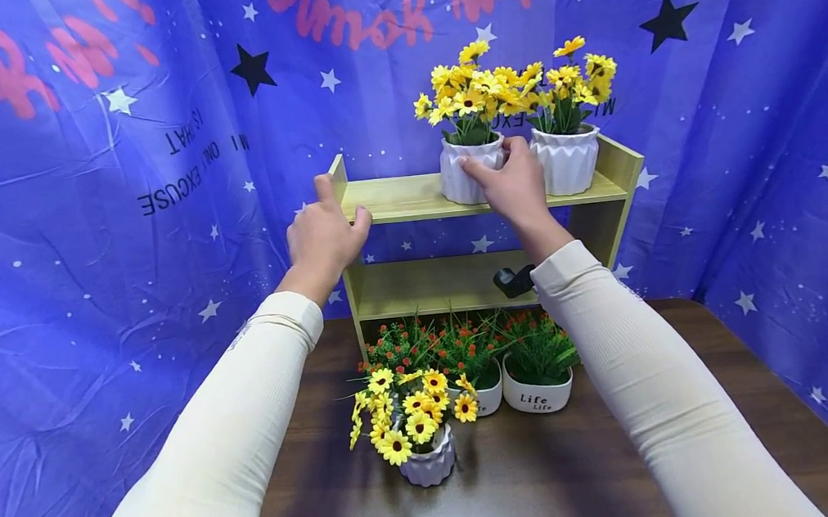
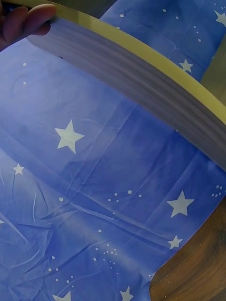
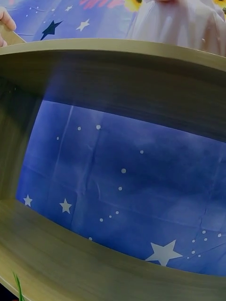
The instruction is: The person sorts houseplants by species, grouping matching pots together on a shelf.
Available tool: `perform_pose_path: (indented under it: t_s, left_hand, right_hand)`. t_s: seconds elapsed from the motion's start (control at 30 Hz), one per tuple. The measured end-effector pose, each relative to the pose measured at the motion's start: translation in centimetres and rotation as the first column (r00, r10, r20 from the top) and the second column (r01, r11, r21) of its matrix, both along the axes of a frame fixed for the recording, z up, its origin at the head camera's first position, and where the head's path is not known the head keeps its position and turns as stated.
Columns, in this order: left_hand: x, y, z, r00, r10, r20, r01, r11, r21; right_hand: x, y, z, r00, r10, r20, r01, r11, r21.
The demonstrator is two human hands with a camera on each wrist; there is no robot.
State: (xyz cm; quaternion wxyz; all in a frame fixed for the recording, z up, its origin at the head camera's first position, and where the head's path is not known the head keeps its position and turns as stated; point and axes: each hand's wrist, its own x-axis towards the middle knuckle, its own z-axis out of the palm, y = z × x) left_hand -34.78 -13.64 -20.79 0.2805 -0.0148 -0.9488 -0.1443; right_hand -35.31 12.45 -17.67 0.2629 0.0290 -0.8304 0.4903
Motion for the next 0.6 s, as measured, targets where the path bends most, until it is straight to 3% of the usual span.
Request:
perform_pose_path:
  t_s: [0.4,0.6]
  left_hand:
    - [0.1,0.0,-0.1,1.000,0.002,-0.009,-0.002,1.000,-0.004]
    - [0.0,0.0,-0.2,1.000,0.005,-0.013,-0.005,1.000,-0.006]
  right_hand:
    - [0.8,0.0,-1.0,0.999,0.032,-0.024,-0.032,0.999,-0.029]
    - [2.1,-0.1,-2.5,0.988,0.055,-0.143,-0.067,0.995,-0.079]
